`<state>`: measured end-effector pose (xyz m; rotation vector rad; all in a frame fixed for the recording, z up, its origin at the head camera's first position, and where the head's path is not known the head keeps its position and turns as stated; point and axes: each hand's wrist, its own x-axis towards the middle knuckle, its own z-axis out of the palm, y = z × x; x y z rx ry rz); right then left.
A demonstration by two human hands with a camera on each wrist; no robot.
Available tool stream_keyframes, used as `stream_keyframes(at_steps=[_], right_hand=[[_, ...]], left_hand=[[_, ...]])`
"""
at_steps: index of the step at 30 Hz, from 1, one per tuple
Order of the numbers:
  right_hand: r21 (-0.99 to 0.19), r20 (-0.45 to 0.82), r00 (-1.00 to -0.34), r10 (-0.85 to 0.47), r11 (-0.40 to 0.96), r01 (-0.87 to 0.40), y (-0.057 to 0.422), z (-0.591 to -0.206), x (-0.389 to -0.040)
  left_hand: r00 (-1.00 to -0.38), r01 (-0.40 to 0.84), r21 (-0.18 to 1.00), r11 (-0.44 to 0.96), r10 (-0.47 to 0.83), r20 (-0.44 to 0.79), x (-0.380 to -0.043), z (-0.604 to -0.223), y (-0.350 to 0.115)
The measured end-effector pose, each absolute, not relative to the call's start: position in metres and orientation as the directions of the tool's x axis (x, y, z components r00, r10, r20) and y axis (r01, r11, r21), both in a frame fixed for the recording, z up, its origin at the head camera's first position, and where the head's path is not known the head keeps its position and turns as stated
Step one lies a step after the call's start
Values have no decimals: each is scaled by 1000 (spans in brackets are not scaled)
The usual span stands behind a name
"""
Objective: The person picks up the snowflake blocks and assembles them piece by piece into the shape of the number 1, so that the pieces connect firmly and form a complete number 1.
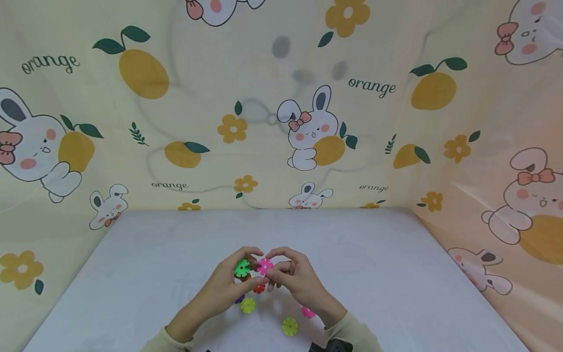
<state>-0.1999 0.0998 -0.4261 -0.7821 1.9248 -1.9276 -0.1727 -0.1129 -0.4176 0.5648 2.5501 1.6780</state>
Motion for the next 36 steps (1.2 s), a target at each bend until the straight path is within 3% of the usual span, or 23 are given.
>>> stream_keyframes(at_steps=[15, 29, 36], right_hand=[[-985, 169, -825, -539, -55, -166, 95, -427, -198], [-972, 158, -856, -492, 78, -223, 105, -423, -206], [-965, 112, -854, -507, 150, -216, 121, -435, -206]], left_hand=[[-945, 283, 879, 384, 269, 186, -173, -418, -113], [-940, 310, 881, 358, 257, 227, -178, -419, -120], [-949, 272, 893, 358, 256, 186, -177, -417, -121]])
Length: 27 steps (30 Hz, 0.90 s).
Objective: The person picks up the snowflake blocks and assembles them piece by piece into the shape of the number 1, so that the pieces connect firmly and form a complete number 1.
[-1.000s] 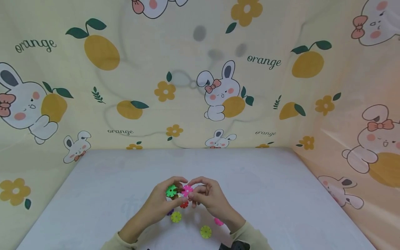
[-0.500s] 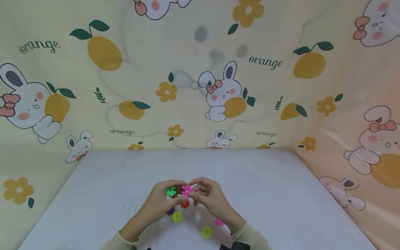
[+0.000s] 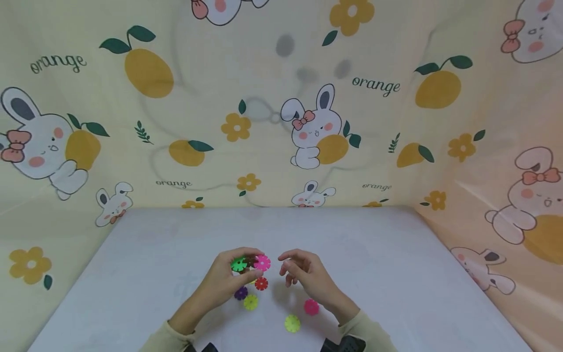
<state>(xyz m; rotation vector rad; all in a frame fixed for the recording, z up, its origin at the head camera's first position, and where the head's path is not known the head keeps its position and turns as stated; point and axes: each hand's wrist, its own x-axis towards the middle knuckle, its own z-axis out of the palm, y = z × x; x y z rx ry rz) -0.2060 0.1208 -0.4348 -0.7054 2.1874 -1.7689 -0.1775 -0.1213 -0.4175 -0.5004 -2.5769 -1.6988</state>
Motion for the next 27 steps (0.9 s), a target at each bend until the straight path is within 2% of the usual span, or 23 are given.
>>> stream_keyframes(at_steps=[10, 27], right_hand=[[-950, 98, -847, -522, 206, -237, 146, -453, -205], [-932, 15, -838, -545, 295, -209, 189, -476, -201]], left_hand=[[-949, 242, 900, 363, 281, 142, -178, -418, -123], [-944, 251, 905, 342, 292, 152, -178, -418, -124]])
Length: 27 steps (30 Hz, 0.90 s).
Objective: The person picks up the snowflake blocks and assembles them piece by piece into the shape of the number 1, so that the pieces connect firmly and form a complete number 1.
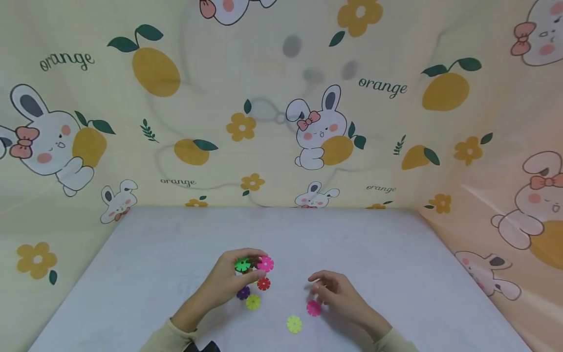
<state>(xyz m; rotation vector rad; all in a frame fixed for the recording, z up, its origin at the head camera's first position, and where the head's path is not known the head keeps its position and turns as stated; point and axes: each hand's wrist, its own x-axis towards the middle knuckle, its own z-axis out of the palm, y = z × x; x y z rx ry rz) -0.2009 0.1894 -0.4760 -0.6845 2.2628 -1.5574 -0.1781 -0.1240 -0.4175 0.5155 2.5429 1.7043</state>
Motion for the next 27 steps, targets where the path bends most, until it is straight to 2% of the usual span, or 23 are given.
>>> stream_keyframes(at_steps=[5, 9, 15, 21, 27], right_hand=[[-913, 10, -835, -550, 335, -232, 202, -479, -198], [-874, 32, -808, -589, 375, -308, 205, -482, -197], [-807, -26, -788, -616, 478, -347, 201, -485, -191], [-749, 63, -787, -613, 493, -444, 198, -486, -190], [-757, 40, -808, -588, 509, -409, 193, -485, -192]], left_hand=[[-943, 255, 903, 347, 296, 152, -178, -416, -123], [-938, 264, 906, 332, 306, 161, -178, -417, -123], [-933, 267, 916, 298, 318, 168, -176, -417, -125], [-943, 239, 919, 312, 302, 142, -177, -416, -125], [-929, 274, 915, 296, 328, 172, -177, -417, -125]])
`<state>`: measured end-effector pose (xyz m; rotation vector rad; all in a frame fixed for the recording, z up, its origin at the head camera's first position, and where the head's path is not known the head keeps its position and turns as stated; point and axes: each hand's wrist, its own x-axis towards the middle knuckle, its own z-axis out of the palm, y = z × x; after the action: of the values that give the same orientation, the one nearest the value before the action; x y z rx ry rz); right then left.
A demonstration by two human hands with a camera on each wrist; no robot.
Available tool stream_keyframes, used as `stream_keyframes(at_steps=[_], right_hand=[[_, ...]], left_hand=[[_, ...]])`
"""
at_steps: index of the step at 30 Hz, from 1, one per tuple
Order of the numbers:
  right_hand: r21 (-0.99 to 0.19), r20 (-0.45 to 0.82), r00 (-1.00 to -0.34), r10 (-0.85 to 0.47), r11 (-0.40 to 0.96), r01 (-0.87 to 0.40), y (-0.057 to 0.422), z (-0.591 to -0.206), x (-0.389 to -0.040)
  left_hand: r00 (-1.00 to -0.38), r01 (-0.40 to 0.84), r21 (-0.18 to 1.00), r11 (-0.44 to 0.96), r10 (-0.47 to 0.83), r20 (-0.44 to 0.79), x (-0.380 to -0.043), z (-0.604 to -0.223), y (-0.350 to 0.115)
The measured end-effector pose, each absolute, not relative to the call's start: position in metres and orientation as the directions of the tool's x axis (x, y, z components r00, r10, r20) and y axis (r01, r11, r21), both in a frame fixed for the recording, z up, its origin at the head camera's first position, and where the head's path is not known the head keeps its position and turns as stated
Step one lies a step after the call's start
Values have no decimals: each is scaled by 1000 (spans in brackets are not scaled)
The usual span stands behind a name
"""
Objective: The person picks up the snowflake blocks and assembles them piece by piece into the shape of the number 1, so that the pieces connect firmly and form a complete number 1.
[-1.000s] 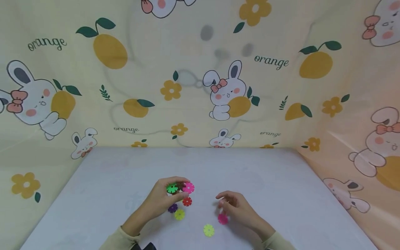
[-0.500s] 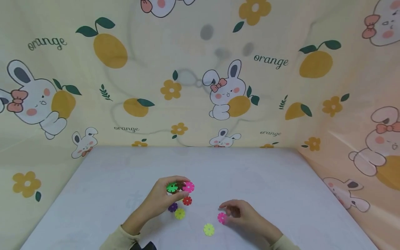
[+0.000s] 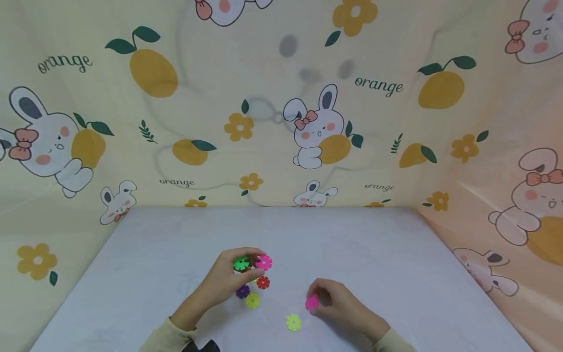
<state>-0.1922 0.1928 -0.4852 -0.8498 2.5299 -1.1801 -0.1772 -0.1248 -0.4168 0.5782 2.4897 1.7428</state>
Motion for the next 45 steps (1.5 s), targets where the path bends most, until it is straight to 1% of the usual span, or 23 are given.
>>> stream_keyframes(at_steps=[3, 6, 10, 15, 19, 26, 33, 38, 45], right_hand=[[-777, 36, -804, -594, 489, -397, 189, -484, -196], [-771, 33, -804, -593, 497, -398, 183, -480, -200], [-755, 33, -821, -569, 524, -393, 174, -466, -204], [-763, 47, -835, -549, 520, -384, 162, -447, -208], [-783, 43, -839, -543, 503, -366, 156, -439, -210], [-807, 99, -837, -538, 448, -384, 144, -429, -216], [-838, 153, -836, -526, 379, -392, 134, -416, -219], [-859, 162, -844, -511, 348, -376, 135, -414, -219], [-875, 230, -843, -486, 277, -398, 139, -414, -216]], left_hand=[[-927, 282, 912, 297, 328, 180, -178, -417, -125], [-935, 269, 909, 318, 312, 167, -178, -417, -126], [-938, 267, 906, 329, 305, 166, -177, -415, -125], [-935, 279, 904, 325, 306, 179, -176, -414, -126], [-939, 269, 908, 322, 299, 172, -175, -414, -126], [-944, 250, 915, 317, 291, 157, -176, -414, -125], [-937, 267, 912, 311, 305, 170, -177, -417, -125], [-939, 262, 911, 317, 301, 165, -178, -419, -123], [-942, 255, 909, 329, 298, 156, -179, -420, -123]])
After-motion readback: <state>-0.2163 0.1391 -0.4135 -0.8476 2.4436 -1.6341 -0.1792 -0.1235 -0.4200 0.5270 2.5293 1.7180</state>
